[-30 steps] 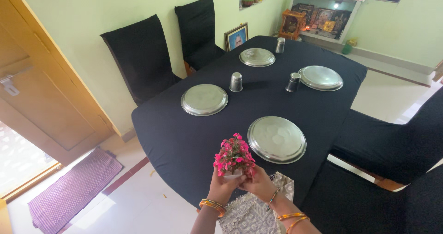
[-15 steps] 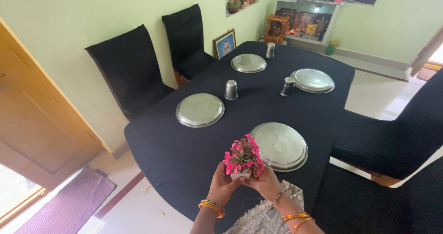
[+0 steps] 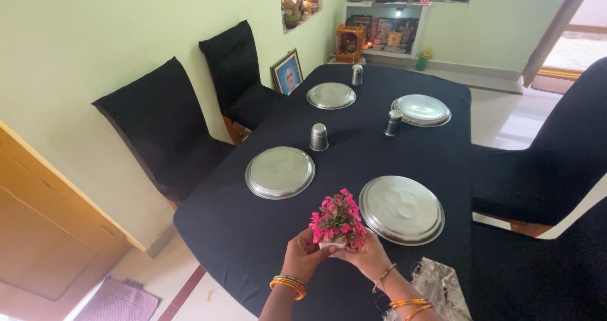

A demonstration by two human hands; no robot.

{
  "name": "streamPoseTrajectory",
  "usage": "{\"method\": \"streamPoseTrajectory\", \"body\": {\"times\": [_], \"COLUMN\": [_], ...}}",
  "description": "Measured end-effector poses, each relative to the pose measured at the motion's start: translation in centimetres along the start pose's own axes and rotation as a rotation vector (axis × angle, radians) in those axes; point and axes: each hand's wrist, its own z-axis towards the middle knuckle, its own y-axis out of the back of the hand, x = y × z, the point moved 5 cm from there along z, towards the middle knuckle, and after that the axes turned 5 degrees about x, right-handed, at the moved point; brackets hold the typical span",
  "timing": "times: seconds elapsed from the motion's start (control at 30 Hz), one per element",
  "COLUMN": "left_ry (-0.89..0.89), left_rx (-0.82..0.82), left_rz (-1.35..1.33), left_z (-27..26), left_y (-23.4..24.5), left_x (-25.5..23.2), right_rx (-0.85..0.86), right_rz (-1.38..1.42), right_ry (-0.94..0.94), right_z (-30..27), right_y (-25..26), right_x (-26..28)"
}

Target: The person wipes the base and leaves of a small artificial pink flower plant using a cloth, then places it in the center of a dining table.

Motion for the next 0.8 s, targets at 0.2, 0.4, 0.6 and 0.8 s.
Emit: {"method": "streamPoseTrajectory", "body": {"times": [0.2,0.4,0.6,0.8], "left_ry": [0.029,0.039,0.028,-0.009], "left_rx": [0.033,0.068,0.11,0.105], "left_rz": [0.07,0.071,0.105,0.136], "left_z": [0.7,1.3,3.5,8.1], "left_y": [3.9,5.7,6.4,7.0], "left_x": [-0.6,-0.5,0.3,2.0], "right_rx": [-0.071,-0.134,-0.164,-0.253], "right_rz": [-0.034,-0.101,-0.125,-0.392], "right_ry": [-0.059,-0.118,-0.14,-0.15], "right_z": [2.2,2.9,4.4,7.6], "right_y": [-2.1,-2.8,-2.1,0.8], "right_x": [-1.9,-3.4,-3.1,-2.9]}}
